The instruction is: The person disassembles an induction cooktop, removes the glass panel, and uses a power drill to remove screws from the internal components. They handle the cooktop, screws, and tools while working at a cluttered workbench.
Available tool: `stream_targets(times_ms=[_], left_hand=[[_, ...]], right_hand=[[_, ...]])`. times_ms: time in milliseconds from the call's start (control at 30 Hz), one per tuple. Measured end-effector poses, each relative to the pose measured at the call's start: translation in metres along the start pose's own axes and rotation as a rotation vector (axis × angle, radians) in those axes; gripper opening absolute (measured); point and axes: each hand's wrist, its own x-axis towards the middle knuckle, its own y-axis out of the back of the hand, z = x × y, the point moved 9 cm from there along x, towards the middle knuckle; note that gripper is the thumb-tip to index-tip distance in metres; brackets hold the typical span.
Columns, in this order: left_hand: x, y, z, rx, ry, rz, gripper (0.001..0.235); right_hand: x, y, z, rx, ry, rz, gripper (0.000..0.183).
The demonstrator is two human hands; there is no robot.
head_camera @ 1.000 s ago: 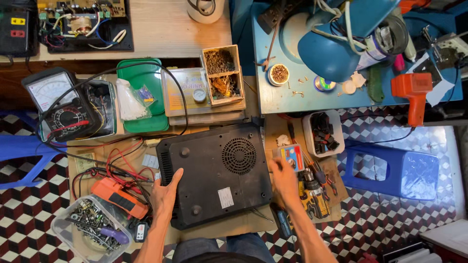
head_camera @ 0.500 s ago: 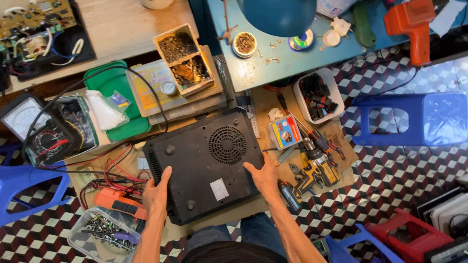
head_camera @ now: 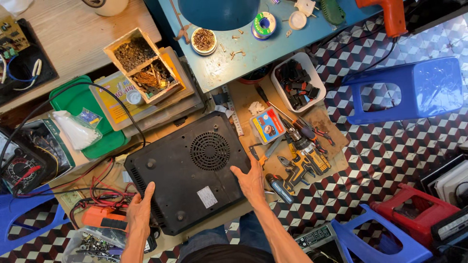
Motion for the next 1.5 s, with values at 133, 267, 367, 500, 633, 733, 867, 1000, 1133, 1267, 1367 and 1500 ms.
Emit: stream_targets(times_ms=[133, 267, 367, 500, 633, 733, 867, 1000, 1133, 1267, 1367, 1500], left_hand=[[-0.007, 0.004, 0.006, 0.078, 0.016, 0.055, 0.076], [-0.016, 0.003, 0.011, 0.071, 0.028, 0.023, 0.079], [-0.024, 0.002, 0.013, 0.004, -0.021, 0.038, 0.081], [-0.031, -0.002, 0.017, -0.057, -0.158, -0.027, 0.084], [-0.027, -0.002, 0.008, 0.003, -0.110, -0.003, 0.078], [-0.025, 0.000, 0.007, 0.014, -0.132, 0.017, 0.077], [-0.021, 0.000, 0.009, 0.039, -0.176, 0.062, 0.080], [-0.014, 0.002, 0.000, 0.087, -0.212, 0.115, 0.083], [-0.019, -0.002, -0.007, 0.041, -0.228, 0.169, 0.093], [-0.056, -0.003, -0.013, 0.164, -0.505, 0.422, 0.095], [-0.085, -0.020, -0.030, 0.269, -0.617, 0.448, 0.087], [-0.126, -0.026, -0.070, 0.055, -0.612, 0.389, 0.077]], right_hand=[[0.011, -0.005, 0.007, 0.037, -0.060, -0.100, 0.082], [0.007, -0.001, -0.012, -0.047, 0.047, -0.096, 0.084], [-0.013, -0.004, -0.061, -0.282, 0.407, -0.036, 0.080], [-0.053, -0.035, -0.106, -0.511, 0.734, -0.140, 0.072], [-0.061, -0.048, -0.115, -0.627, 0.770, -0.236, 0.075], [-0.061, -0.051, -0.113, -0.666, 0.763, -0.259, 0.076], [-0.056, -0.052, -0.111, -0.696, 0.742, -0.269, 0.074], [-0.060, -0.060, -0.107, -0.723, 0.778, -0.264, 0.074], [-0.059, -0.059, -0.104, -0.798, 0.845, -0.278, 0.079], [-0.077, -0.052, -0.111, -0.817, 1.007, -0.228, 0.083], [-0.096, -0.060, -0.101, -0.859, 1.169, -0.329, 0.076], [-0.099, -0.071, -0.083, -0.930, 1.239, -0.414, 0.069]])
